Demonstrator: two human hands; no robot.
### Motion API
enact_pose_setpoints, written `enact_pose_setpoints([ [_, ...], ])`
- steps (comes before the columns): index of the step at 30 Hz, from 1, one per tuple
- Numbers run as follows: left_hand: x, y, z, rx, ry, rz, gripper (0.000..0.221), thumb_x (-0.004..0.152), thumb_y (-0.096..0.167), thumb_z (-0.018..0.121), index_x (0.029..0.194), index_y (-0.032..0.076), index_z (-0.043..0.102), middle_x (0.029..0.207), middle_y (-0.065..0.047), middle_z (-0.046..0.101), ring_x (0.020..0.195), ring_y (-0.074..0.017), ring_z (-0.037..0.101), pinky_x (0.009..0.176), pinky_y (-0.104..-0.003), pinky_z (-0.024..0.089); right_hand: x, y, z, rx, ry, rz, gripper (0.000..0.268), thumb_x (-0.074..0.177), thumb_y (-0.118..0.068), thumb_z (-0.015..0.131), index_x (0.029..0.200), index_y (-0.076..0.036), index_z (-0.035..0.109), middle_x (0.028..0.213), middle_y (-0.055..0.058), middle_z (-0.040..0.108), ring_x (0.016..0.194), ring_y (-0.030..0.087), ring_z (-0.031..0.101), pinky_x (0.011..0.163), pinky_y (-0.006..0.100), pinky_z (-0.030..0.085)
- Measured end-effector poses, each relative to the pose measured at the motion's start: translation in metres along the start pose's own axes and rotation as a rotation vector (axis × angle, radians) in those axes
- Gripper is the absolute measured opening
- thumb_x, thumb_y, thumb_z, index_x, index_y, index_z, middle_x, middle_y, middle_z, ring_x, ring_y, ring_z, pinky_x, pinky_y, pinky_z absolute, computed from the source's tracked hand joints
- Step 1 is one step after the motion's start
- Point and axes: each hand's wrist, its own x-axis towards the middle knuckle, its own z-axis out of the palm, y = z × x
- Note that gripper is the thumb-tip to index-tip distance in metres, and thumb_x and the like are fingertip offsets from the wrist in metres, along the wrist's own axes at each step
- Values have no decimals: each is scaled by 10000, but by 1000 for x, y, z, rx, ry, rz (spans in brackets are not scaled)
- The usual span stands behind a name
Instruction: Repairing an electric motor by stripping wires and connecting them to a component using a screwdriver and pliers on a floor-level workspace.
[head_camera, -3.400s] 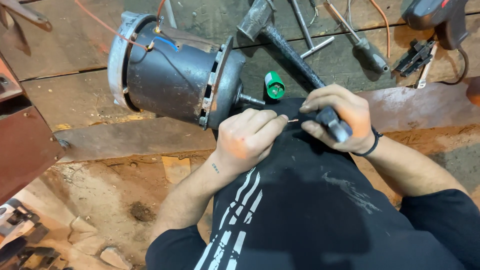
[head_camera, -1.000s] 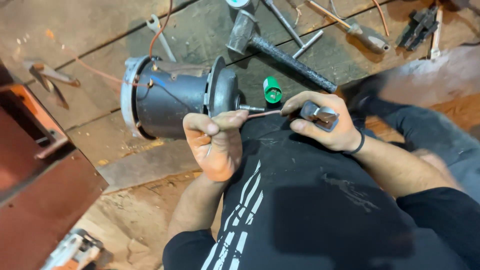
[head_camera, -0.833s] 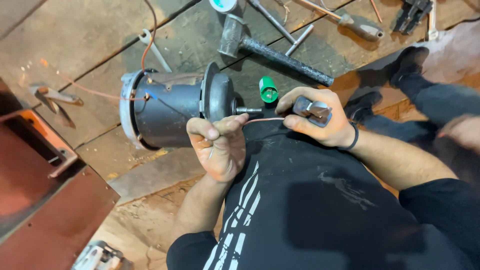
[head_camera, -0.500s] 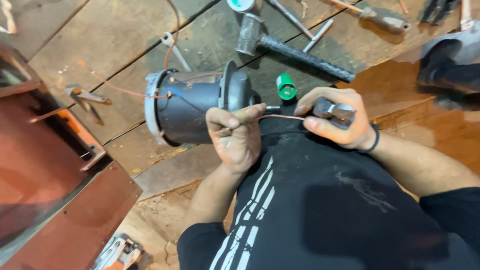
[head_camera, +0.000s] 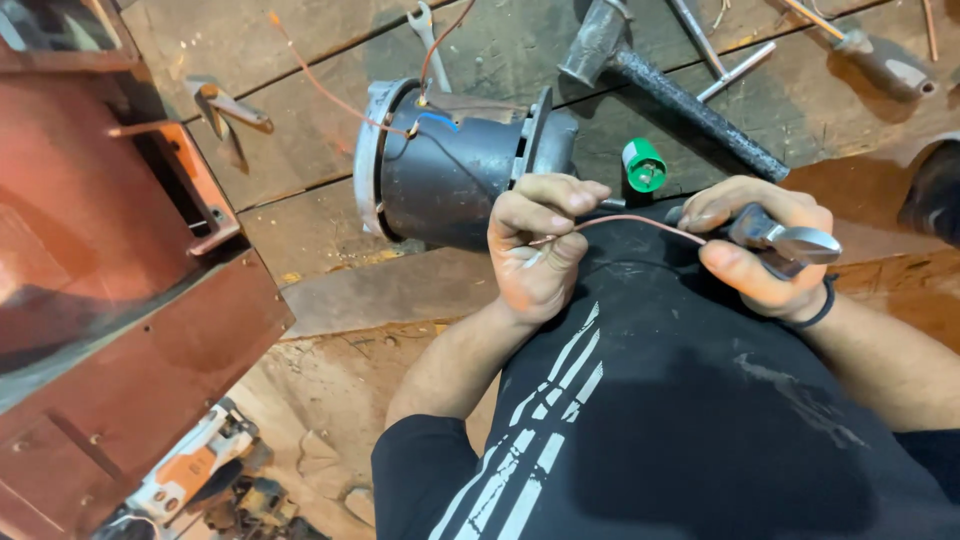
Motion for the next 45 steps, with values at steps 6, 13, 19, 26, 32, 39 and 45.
enact_pose_setpoints([
  [6, -2, 0, 4, -39, 108, 75, 193, 955, 22, 699, 1025, 100, 537, 1013, -46, 526, 856, -159, 542, 790, -279, 529, 0, 18, -6, 227, -111, -72, 396, 891, -219, 675, 1186, -35, 487, 974, 142, 677, 885, 220, 693, 910, 358, 617],
  [13, -12, -1, 0, -82, 30, 2, 208, 945, 69, 742, 1031, 102, 555, 1016, -61, 592, 902, -181, 621, 789, -303, 591, 1, 28, -11, 300, -100, 45, 386, 844, -43, 664, 1170, -73, 458, 1128, 186, 673, 939, 224, 697, 912, 322, 608],
  [19, -25, 2, -9, 42, -42, -143, 182, 906, -18, 747, 992, 96, 632, 1042, -71, 643, 935, -196, 677, 818, -298, 598, 4, 27, -6, 326, 12, 146, 543, 857, -85, 681, 1345, -32, 448, 1118, 180, 657, 1006, 238, 682, 949, 338, 593],
  [26, -27, -8, -22, 261, 54, -80, 161, 851, -100, 780, 921, -44, 646, 856, -229, 707, 743, -238, 718, 613, -308, 589, 25, 29, 8, 796, -48, -204, 373, 784, 111, 703, 1109, 73, 525, 777, 283, 669, 789, 375, 683, 694, 382, 606],
  [32, -25, 3, -20, 461, -6, -217, 145, 833, -61, 822, 890, -68, 689, 829, -211, 754, 683, -153, 699, 595, -275, 588, 32, 24, 4, 672, -46, -256, 258, 809, 46, 739, 926, 105, 517, 705, 288, 650, 699, 340, 653, 635, 358, 569],
  [39, -16, 8, -14, 614, -107, -138, 116, 825, -36, 834, 858, -53, 724, 809, -187, 776, 667, -189, 742, 597, -279, 595, 40, 2, -11, 311, 62, -301, 214, 863, 29, 726, 916, 106, 533, 759, 262, 665, 747, 296, 681, 677, 355, 593],
  [45, -12, 11, -9, 581, -86, -170, 107, 826, -13, 839, 873, -34, 745, 796, -164, 772, 697, -183, 740, 641, -295, 597, 31, 7, -11, 425, 85, -238, 320, 830, 26, 766, 1016, 140, 532, 772, 241, 663, 772, 277, 724, 733, 363, 615],
])
